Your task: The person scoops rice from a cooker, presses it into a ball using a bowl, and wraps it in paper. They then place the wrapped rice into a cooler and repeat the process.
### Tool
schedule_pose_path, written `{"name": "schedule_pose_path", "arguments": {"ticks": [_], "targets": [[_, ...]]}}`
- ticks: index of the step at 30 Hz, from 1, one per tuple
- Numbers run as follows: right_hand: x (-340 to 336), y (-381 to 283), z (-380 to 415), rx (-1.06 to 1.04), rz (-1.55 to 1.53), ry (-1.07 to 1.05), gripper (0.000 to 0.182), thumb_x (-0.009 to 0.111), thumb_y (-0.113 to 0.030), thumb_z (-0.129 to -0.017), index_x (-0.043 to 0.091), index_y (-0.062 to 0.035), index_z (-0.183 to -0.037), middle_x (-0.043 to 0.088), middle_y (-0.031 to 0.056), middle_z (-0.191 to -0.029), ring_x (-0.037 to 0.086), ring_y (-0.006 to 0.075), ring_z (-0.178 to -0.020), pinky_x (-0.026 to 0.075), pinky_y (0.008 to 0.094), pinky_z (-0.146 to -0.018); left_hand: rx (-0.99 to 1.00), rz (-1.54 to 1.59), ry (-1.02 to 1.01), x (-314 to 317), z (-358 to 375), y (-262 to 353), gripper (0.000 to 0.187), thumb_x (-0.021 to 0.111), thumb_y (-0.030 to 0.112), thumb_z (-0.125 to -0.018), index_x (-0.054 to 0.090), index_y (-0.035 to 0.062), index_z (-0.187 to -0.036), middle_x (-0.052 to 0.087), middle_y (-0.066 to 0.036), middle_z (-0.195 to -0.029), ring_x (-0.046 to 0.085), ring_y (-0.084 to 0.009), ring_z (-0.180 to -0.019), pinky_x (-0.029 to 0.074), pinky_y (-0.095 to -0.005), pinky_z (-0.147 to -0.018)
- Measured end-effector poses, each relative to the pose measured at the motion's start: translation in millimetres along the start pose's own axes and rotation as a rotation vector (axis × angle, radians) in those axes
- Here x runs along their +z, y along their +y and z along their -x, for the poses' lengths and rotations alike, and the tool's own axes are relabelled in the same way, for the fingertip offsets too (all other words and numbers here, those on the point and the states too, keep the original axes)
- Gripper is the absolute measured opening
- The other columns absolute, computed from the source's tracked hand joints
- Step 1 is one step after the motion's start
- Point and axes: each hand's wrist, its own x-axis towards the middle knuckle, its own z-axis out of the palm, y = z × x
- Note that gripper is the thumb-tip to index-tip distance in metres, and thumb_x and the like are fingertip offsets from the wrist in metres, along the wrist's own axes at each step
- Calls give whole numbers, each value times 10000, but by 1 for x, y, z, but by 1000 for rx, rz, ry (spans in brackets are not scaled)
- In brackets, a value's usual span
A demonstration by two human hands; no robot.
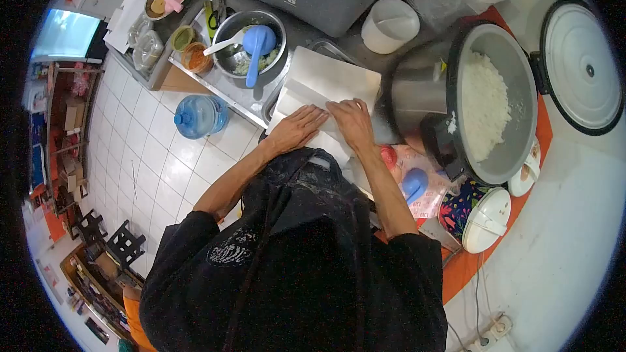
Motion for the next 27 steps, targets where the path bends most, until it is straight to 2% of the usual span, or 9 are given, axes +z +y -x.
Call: {"name": "schedule_pose_path", "arguments": {"ticks": [3, 6, 9, 11, 12, 18, 21, 23, 27], "targets": [[8, -7, 15, -43, 125, 128, 328, 625, -133, -888, 713, -116, -1203, 706, 88, -1149, 618, 247, -1057, 419, 443, -1023, 9, 18, 14, -1, 3, -1, 544, 583, 230, -976, 457, 51, -1473, 441, -145, -1527, 383, -312, -1450, 294, -449, -1214], [10, -16, 20, -19, 145, 144, 374, 656, -112, -860, 698, -118, -1232, 677, 77, -1130, 589, 263, -1053, 422, 439, -1006, 14, -51, 121, -19, 3, 3, 570, 635, 222, -933, 481, 61, -1458, 447, -151, -1520, 395, -324, -1443, 293, -459, -1215], [11, -27, 25, 63, 195, 112, 390, 675, -95, -837, 691, -113, -1226, 641, 69, -1042, 571, 285, -1001, 432, 440, -962, 144, -118, 212, -50, -15, 12, 613, 711, 272, -891, 512, 44, -1425, 472, -157, -1505, 374, -332, -1459, 291, -470, -1218], [18, -24, 24, 38, 175, 184, 386, 691, -108, -818, 688, -115, -1204, 602, 66, -976, 556, 287, -969, 437, 444, -917, 103, -125, 13, -62, -35, 11, 694, 726, 334, -872, 482, 28, -1445, 435, -139, -1543, 297, -313, -1503, 242, -463, -1242], [18, -25, 23, 45, 181, 187, 386, 691, -108, -818, 688, -115, -1204, 602, 66, -976, 556, 287, -969, 437, 444, -917, 115, -149, -77, -53, -40, 1, 752, 680, 367, -892, 405, 2, -1489, 387, -123, -1574, 251, -280, -1524, 192, -462, -1258], [13, -39, 26, 100, 185, 173, 336, 728, -100, -822, 703, -105, -1157, 622, 50, -1007, 564, 267, -955, 431, 430, -934, 245, -170, -126, -22, -43, -34, 691, 602, 452, -940, 458, 30, -1467, 440, -108, -1546, 311, -240, -1497, 203, -452, -1259], [-1, -43, 38, 32, 55, 276, 407, 707, -56, -818, 676, -96, -1222, 627, 65, -1033, 576, 260, -945, 450, 400, -924, 267, -158, -108, -20, -39, -38, 653, 574, 474, -960, 488, 64, -1461, 465, -89, -1533, 334, -241, -1486, 215, -448, -1256], [-16, -41, 49, 562, -273, 538, 469, 623, -19, -821, 655, -104, -1282, 630, 82, -1069, 571, 269, -996, 472, 381, -888, 255, -159, -109, -21, -39, -38, 650, 572, 474, -966, 483, 69, -1466, 463, -83, -1537, 340, -245, -1485, 223, -449, -1253], [-25, -21, 63, 700, -358, 466, 528, 586, 2, -817, 628, -109, -1331, 629, 96, -1049, 587, 276, -987, 487, 354, -884, 246, -118, -106, -18, -38, -40, 669, 565, 483, -969, 458, 69, -1484, 439, -81, -1558, 344, -248, -1482, 225, -452, -1253]]}}
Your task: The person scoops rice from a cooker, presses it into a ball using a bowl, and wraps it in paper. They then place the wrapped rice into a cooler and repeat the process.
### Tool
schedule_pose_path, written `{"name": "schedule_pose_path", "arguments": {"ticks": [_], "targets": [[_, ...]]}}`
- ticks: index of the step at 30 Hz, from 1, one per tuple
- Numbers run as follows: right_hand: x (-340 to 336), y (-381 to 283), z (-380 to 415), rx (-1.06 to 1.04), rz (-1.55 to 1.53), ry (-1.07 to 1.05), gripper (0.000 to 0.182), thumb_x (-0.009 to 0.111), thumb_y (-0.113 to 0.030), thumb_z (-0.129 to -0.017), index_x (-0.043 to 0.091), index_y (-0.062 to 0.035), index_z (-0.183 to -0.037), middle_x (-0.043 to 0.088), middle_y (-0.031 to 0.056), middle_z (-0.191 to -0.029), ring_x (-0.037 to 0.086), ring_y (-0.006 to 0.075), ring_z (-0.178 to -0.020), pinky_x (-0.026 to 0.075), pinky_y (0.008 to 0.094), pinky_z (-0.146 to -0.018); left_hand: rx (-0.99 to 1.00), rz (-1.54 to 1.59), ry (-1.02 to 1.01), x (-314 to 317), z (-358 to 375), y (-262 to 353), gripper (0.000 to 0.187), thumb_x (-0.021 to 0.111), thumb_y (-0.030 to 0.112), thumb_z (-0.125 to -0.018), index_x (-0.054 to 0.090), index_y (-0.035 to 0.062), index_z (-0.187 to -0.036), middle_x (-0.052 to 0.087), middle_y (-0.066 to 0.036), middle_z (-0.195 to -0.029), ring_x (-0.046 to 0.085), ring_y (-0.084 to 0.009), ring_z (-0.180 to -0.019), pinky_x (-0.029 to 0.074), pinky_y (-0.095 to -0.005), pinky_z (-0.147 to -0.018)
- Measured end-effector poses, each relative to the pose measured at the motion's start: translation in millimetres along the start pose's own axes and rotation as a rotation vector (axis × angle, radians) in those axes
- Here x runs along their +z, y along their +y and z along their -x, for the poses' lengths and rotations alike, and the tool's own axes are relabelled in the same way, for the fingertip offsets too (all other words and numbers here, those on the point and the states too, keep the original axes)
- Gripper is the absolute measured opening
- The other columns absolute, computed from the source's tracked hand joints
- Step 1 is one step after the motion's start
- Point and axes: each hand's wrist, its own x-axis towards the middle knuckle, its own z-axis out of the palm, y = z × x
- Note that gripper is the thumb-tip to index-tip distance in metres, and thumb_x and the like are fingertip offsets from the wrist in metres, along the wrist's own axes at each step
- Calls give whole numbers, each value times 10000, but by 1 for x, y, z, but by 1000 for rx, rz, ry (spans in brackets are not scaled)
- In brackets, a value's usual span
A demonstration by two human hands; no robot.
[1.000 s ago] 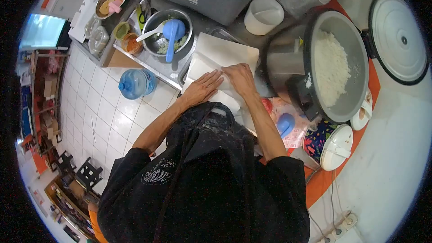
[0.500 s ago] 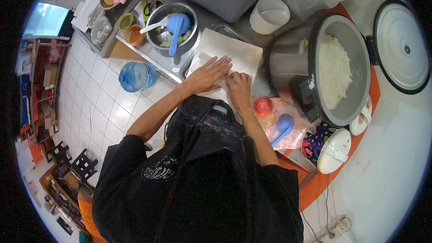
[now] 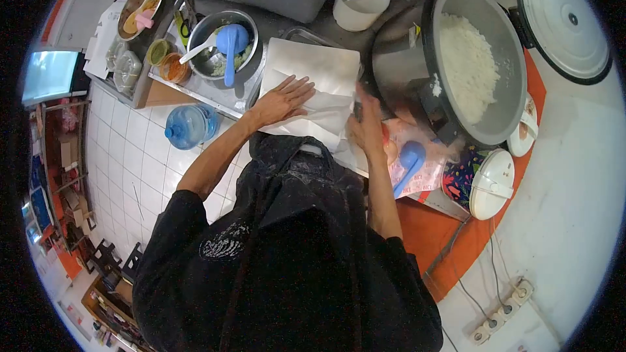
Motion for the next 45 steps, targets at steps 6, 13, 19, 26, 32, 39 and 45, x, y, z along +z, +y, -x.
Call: {"name": "schedule_pose_path", "arguments": {"ticks": [6, 13, 19, 26, 32, 39, 45], "targets": [[8, 20, -17, -199, -38, -283, 381, 605, 18, -773, 735, -88, -1115, 628, 104, -1033, 604, 286, -1042, 483, 339, -906, 23, 36, -30, 0, 2, -7, 699, 556, 499, -973, 418, 74, -1512, 413, -75, -1576, 329, -246, -1489, 215, -456, -1257], [-22, 10, 7, -295, 183, -62, 234, 613, -4, -837, 720, -50, -1040, 643, 115, -1072, 625, 284, -1043, 485, 364, -923, 22, 42, -44, 4, 2, -10, 704, 546, 505, -977, 397, 92, -1527, 387, -68, -1594, 317, -244, -1495, 209, -460, -1259], [69, -49, -7, -141, -195, 39, 639, 603, -205, -994, 323, -1, -1531, 417, 245, -1519, 431, 371, -1406, 350, 409, -1160, 42, 13, -54, 5, 5, -13, 691, 544, 497, -980, 386, 125, -1539, 373, -61, -1604, 311, -245, -1499, 211, -458, -1259], [70, 24, 47, -379, 300, -375, 721, 610, -248, -967, 282, 93, -1510, 292, 310, -1578, 303, 416, -1478, 293, 471, -1207, -38, 156, -113, 3, 38, -19, 688, 532, 378, -1018, 275, 74, -1578, 351, -135, -1606, 323, -272, -1492, 253, -452, -1245], [52, 27, 46, -553, 632, -293, 297, 594, -163, -941, 626, -56, -1216, 597, 162, -1319, 567, 321, -1196, 392, 453, -1095, -22, 135, -160, 3, 47, -40, 630, 560, 291, -1002, 340, 66, -1547, 403, -118, -1579, 393, -278, -1452, 304, -421, -1226], [41, 11, 11, -391, 476, -429, 234, 650, -151, -895, 636, -43, -1102, 670, 152, -1069, 609, 344, -1075, 438, 476, -1004, -64, 188, -220, -21, 14, -45, 304, 633, 113, -887, 642, 46, -1184, 627, -113, -1306, 608, -304, -1179, 506, -430, -983], [63, 1, -21, 51, 461, -388, 279, 743, -135, -823, 602, -28, -1039, 655, 213, -972, 648, 430, -965, 526, 512, -825, -398, 200, -282, -22, -33, -34, 248, 684, 85, -803, 656, 48, -1047, 670, -132, -1072, 681, -374, -986, 546, -477, -825]]}}
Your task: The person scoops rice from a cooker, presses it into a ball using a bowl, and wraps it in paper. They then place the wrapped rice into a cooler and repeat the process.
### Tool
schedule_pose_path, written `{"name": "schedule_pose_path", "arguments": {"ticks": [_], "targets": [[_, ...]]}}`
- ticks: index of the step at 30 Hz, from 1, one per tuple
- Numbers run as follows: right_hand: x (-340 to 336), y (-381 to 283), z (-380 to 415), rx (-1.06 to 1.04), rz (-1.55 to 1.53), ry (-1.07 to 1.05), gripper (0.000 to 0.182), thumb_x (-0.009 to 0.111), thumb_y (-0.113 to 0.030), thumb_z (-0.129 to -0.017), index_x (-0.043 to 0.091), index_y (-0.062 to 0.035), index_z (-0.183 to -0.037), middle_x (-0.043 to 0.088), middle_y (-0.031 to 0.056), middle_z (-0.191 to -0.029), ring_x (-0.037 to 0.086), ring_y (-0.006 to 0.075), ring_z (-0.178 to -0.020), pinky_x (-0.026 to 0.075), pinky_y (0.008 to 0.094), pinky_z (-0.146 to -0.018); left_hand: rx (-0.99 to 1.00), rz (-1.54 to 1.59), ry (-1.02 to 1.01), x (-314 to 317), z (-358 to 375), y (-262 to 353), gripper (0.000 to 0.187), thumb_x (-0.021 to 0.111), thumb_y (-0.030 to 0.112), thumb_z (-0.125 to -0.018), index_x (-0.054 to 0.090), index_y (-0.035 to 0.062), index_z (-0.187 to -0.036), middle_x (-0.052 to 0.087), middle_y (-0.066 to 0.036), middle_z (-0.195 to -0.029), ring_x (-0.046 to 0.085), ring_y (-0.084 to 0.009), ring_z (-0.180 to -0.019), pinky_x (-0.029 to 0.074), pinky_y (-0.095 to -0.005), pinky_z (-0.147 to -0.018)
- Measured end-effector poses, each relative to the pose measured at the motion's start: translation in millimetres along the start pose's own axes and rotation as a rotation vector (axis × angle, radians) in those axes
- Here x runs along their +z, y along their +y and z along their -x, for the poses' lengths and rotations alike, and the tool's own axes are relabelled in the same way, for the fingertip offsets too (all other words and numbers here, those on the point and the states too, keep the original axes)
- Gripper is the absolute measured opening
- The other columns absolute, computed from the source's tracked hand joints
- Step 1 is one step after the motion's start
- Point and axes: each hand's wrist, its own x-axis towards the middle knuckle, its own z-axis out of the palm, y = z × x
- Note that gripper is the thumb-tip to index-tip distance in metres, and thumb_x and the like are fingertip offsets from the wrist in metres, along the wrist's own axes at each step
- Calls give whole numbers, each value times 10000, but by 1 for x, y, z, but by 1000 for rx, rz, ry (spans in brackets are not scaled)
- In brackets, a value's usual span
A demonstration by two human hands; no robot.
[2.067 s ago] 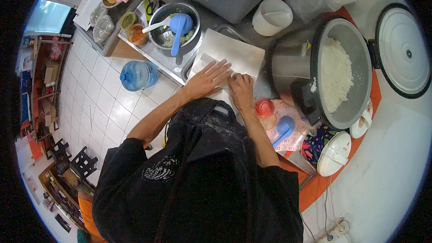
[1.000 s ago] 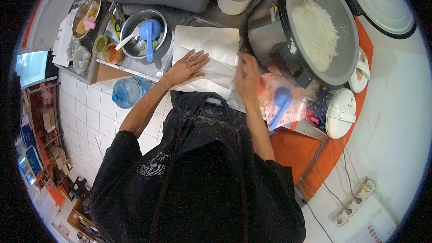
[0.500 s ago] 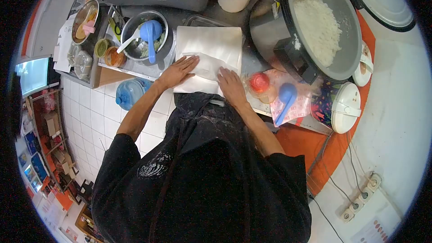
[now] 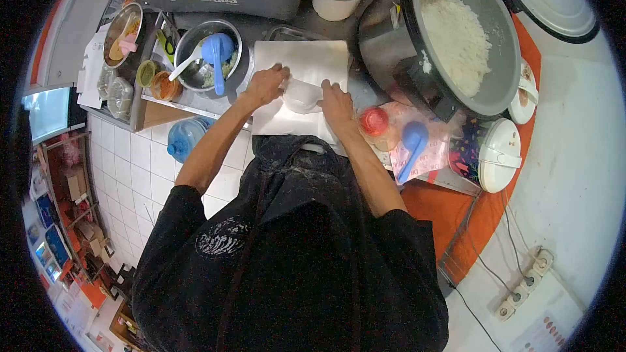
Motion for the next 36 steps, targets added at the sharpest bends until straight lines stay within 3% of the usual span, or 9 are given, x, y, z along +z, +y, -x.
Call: {"name": "schedule_pose_path", "arguments": {"ticks": [2, 11, 17, 21, 23, 27, 29, 33, 36], "targets": [[2, -3, 0, -124, 195, 166, 334, 770, -129, -810, 612, -31, -1087, 687, 193, -949, 663, 393, -975, 523, 480, -841, -10, 33, 154, 1, -6, 2, 244, 682, 83, -798, 663, 54, -1039, 685, -129, -1021, 689, -377, -966, 547, -485, -822], [5, 0, -7, -76, 39, 169, 141, 681, -82, -863, 620, -11, -968, 628, 169, -1011, 663, 379, -911, 538, 487, -787, -19, -70, -74, 6, -19, -17, 216, 652, 66, -801, 673, 72, -1016, 708, -159, -910, 693, -371, -924, 550, -499, -809], [24, 3, 14, -266, -64, 223, 128, 556, -86, -929, 625, 22, -920, 576, 205, -1004, 641, 404, -955, 534, 513, -796, -55, -56, 147, 36, 31, -1, 163, 632, 113, -868, 629, 27, -1007, 647, -154, -962, 694, -346, -852, 577, -450, -727], [15, -3, 30, -481, 163, 384, 163, 576, -120, -923, 660, 19, -934, 574, 214, -1009, 621, 401, -1008, 503, 518, -862, 157, -62, 285, 50, 54, -7, 210, 660, 136, -870, 599, 31, -1041, 603, -117, -1044, 680, -310, -884, 586, -418, -712], [11, -13, 32, -263, 165, 118, 251, 612, -175, -900, 698, 38, -1003, 588, 228, -1090, 597, 387, -1067, 474, 504, -908, 195, -44, 324, 41, 60, -4, 255, 677, 137, -860, 616, 39, -1088, 612, -104, -1056, 670, -287, -938, 587, -406, -733], [34, -5, 21, -100, -261, 233, 314, 672, -235, -895, 719, 43, -1034, 621, 193, -1057, 634, 309, -925, 501, 395, -766, 110, 16, 269, 41, 56, -3, 274, 686, 151, -862, 641, 45, -1110, 614, -105, -1068, 661, -283, -951, 580, -403, -764], [25, -10, 16, 132, -577, -89, 444, 725, -340, -890, 714, 74, -1050, 650, 177, -1018, 641, 222, -900, 510, 346, -769, 46, 143, 335, 49, 56, -3, 245, 697, 151, -862, 667, 38, -1078, 617, -112, -1046, 661, -295, -925, 572, -401, -785], [15, -42, 26, 197, -689, -39, 596, 792, -459, -841, 688, 91, -1048, 672, 167, -1006, 637, 180, -901, 513, 315, -780, -84, 305, 342, 51, 60, 6, 241, 702, 130, -857, 681, 18, -1070, 623, -129, -1034, 660, -306, -897, 567, -396, -808], [31, -45, 22, 123, -783, 121, 749, 826, -467, -806, 596, 148, -1167, 684, 248, -1058, 682, 266, -913, 548, 381, -816, -167, 438, 404, 54, 66, 12, 248, 706, 102, -855, 681, 2, -1081, 632, -141, -1037, 671, -317, -900, 564, -378, -813]]}}
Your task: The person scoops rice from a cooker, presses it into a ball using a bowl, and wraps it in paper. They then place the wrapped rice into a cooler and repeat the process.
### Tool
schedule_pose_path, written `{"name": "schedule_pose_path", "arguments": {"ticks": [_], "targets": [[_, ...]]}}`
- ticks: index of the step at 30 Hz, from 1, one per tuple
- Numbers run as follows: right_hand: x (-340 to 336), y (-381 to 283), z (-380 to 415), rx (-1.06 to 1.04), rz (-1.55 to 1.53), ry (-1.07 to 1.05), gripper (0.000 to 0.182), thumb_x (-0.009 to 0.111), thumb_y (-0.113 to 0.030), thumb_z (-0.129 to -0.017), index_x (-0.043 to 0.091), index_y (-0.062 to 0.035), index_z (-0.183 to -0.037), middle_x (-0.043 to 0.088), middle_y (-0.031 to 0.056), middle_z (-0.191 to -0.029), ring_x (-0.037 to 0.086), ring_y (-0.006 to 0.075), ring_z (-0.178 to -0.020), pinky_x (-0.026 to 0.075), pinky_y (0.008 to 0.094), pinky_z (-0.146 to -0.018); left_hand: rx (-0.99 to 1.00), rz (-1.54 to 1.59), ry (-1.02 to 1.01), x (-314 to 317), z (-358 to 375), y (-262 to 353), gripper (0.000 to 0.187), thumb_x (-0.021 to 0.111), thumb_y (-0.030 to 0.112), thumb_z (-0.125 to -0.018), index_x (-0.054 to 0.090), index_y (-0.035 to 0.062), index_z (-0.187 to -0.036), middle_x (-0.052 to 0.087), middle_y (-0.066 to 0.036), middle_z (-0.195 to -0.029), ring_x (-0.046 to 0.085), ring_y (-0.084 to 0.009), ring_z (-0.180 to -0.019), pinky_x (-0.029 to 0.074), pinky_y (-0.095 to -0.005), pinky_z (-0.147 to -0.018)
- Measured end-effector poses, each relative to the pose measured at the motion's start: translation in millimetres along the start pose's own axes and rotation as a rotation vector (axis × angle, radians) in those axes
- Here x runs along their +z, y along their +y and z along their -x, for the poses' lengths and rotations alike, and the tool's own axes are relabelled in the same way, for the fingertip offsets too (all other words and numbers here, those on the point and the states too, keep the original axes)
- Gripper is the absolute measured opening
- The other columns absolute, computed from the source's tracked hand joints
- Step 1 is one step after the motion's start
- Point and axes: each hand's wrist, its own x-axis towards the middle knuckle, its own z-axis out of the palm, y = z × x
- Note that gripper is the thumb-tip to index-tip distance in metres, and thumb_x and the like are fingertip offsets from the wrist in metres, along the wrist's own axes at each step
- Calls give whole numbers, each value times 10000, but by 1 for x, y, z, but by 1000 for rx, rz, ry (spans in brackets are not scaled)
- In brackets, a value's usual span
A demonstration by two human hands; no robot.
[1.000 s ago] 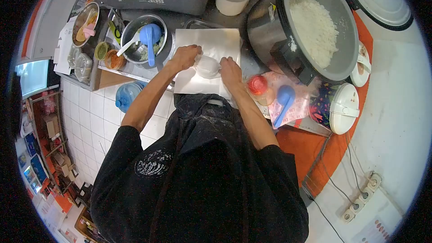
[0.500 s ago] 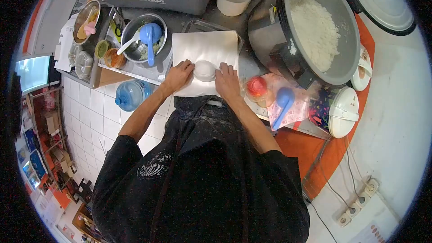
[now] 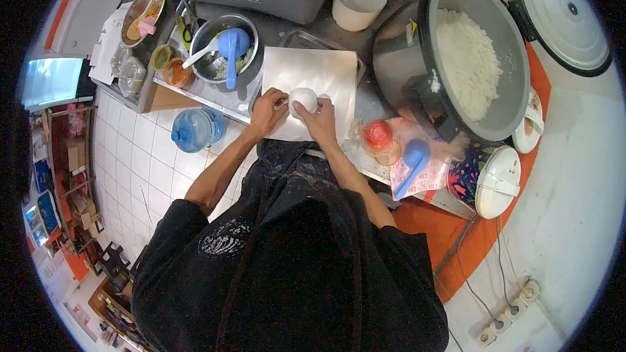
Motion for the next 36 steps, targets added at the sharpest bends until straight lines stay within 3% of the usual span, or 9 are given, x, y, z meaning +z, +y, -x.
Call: {"name": "schedule_pose_path", "arguments": {"ticks": [6, 9, 11, 13, 17, 25, 29, 32, 36], "targets": [[-4, -22, 3, 149, -95, -65, 820, 861, -388, -798, 440, 108, -1298, 621, 249, -1197, 638, 253, -1085, 523, 342, -909, -179, 502, 259, 1, 13, 30, 269, 658, 68, -896, 685, 3, -1155, 676, -135, -1127, 685, -252, -1026, 544, -342, -899], [-7, -24, 4, 34, -348, -90, 697, 831, -286, -847, 468, 101, -1299, 625, 222, -1198, 621, 242, -1110, 502, 336, -955, -340, 667, 190, -1, 14, 46, 326, 649, 82, -922, 652, -26, -1230, 674, -151, -1201, 656, -207, -1089, 535, -322, -927], [-15, -19, -2, -113, -380, -158, 610, 788, -221, -890, 480, 96, -1311, 621, 196, -1220, 609, 233, -1126, 491, 340, -977, -350, 1127, 273, 6, 15, 57, 389, 647, 84, -926, 610, -60, -1286, 692, -145, -1156, 658, -187, -1046, 527, -307, -925], [-27, -31, 2, -158, -345, -247, 580, 756, -200, -917, 483, 79, -1346, 619, 172, -1241, 595, 228, -1149, 476, 338, -999, -447, 1150, 405, -12, 16, 102, 360, 669, 145, -951, 613, -64, -1239, 705, -105, -1056, 668, -148, -963, 527, -279, -873], [-46, -62, 16, -253, -290, -328, 525, 613, -209, -1024, 413, 27, -1447, 578, 162, -1310, 570, 233, -1183, 463, 336, -1008, -449, 1029, 307, -14, 22, 128, 377, 678, 291, -995, 616, -18, -1200, 677, -87, -1140, 637, -117, -1003, 513, -270, -866], [-60, -136, 27, -293, -353, -425, 571, 514, -340, -1067, 326, -7, -1491, 451, 174, -1442, 479, 229, -1287, 386, 375, -1088, -237, 1322, 562, -38, 24, 182, 349, 650, 179, -1004, 563, -8, -1285, 631, -90, -1232, 574, -182, -1205, 447, -335, -1023], [-64, -177, 17, -356, -333, -408, 582, 640, -326, -1002, 411, 12, -1417, 500, 144, -1376, 503, 203, -1236, 394, 359, -1069, 16, 537, 495, -107, 13, 170, 471, 808, 307, -860, 663, 68, -1239, 409, -150, -1424, 321, -331, -1435, 286, -446, -1163], [-62, -221, 1, -371, -238, -362, 512, 686, -220, -942, 505, 27, -1352, 561, 126, -1309, 523, 204, -1209, 396, 347, -1063, 137, 456, 600, -158, -17, 165, 534, 853, 307, -789, 678, 73, -1236, 462, -152, -1383, 366, -384, -1418, 310, -483, -1153], [-76, -298, -30, -540, -195, -4, 799, 702, -556, -896, 455, 27, -1383, 556, 157, -1303, 568, 270, -1217, 489, 395, -1007, 262, 280, 840, -232, -68, 122, 503, 816, 257, -804, 669, 52, -1240, 539, -197, -1326, 451, -425, -1366, 344, -513, -1130]]}}
